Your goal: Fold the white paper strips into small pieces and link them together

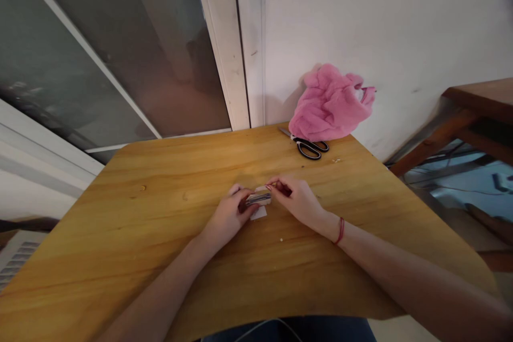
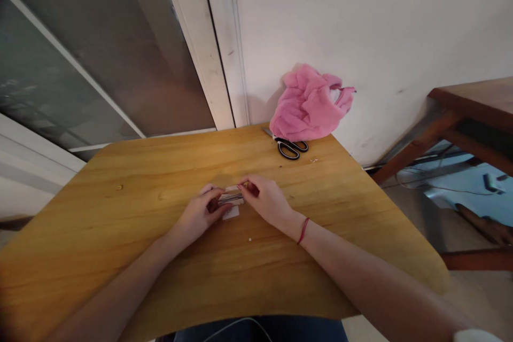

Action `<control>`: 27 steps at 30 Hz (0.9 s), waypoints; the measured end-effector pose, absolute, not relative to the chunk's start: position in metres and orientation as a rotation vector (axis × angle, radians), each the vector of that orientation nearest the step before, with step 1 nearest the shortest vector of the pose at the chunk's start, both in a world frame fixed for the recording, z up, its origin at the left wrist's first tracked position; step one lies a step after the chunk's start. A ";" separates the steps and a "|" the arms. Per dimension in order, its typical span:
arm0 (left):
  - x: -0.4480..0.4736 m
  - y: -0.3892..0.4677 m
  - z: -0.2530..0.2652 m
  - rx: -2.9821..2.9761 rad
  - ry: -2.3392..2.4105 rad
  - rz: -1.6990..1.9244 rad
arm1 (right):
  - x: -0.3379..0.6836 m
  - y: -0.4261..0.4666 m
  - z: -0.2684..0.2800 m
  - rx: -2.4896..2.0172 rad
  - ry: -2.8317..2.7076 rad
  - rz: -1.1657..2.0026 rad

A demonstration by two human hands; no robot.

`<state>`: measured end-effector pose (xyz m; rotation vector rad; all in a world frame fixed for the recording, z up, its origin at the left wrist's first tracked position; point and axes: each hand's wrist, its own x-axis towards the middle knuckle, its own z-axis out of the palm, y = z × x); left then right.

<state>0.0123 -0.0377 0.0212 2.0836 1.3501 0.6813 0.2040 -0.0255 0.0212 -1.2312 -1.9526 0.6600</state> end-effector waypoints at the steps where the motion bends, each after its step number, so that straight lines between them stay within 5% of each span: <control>1: 0.012 -0.038 0.021 2.090 1.349 0.680 | 0.204 -0.025 0.021 -1.265 -1.936 0.640; 27: 0.006 -0.033 0.021 2.094 1.282 0.668 | 0.200 -0.032 0.027 -1.199 -2.290 0.716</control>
